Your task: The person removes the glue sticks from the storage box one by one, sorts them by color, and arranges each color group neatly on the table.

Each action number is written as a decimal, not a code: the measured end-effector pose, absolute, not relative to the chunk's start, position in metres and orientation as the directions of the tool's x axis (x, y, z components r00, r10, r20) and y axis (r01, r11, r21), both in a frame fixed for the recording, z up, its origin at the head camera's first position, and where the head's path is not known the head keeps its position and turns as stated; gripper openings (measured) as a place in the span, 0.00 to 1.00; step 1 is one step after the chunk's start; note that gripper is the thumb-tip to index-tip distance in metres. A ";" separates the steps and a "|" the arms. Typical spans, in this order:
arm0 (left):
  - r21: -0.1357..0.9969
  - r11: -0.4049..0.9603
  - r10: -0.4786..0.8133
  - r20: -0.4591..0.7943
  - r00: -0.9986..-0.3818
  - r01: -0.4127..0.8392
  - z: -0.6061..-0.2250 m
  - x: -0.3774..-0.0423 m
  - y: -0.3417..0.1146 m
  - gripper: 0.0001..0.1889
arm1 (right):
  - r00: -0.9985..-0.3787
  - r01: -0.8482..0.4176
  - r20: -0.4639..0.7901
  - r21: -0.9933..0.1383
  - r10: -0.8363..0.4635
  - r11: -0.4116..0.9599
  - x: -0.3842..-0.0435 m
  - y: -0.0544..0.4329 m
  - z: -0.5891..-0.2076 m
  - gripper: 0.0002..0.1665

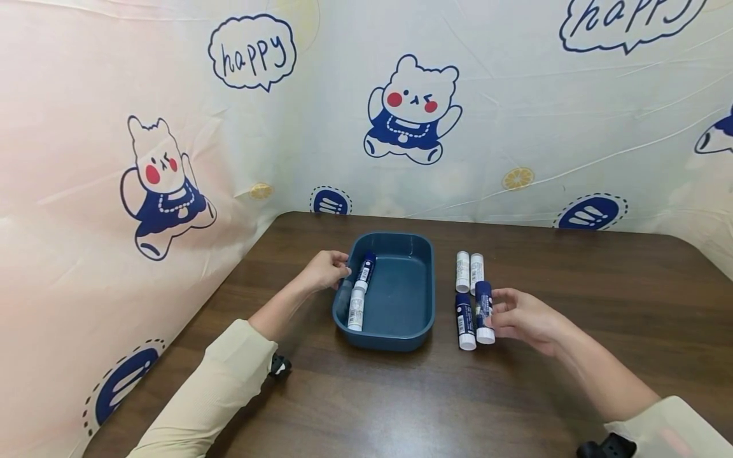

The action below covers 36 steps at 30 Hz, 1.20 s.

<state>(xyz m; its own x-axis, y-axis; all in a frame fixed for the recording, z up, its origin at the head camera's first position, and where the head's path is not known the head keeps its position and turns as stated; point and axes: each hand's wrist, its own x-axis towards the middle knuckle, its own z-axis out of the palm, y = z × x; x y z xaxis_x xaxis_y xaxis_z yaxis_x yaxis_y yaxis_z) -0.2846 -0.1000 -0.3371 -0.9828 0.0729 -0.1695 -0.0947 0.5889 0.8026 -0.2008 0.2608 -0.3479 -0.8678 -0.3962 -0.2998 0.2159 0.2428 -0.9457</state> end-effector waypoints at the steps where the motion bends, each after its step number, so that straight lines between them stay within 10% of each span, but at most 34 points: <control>1: 0.803 0.588 0.073 -0.170 -0.983 -0.095 -0.337 -0.284 -0.100 0.21 | -0.866 0.222 -0.308 -0.942 -0.394 0.251 -0.201 0.261 -0.348 0.49; 36: 0.802 0.587 0.074 -0.186 -0.980 -0.108 -0.337 -0.285 -0.099 0.22 | -0.864 0.250 -0.401 -0.867 -0.305 0.431 -0.210 0.253 -0.360 0.43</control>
<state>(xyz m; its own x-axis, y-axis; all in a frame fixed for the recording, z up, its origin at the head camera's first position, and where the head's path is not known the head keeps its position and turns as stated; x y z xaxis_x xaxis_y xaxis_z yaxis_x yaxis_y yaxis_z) -0.2850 -0.0993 -0.3368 -0.9797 0.0744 -0.1860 -0.1076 0.5874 0.8021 -0.2099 0.2525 -0.3600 -0.8639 -0.3050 -0.4009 0.2499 0.4314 -0.8668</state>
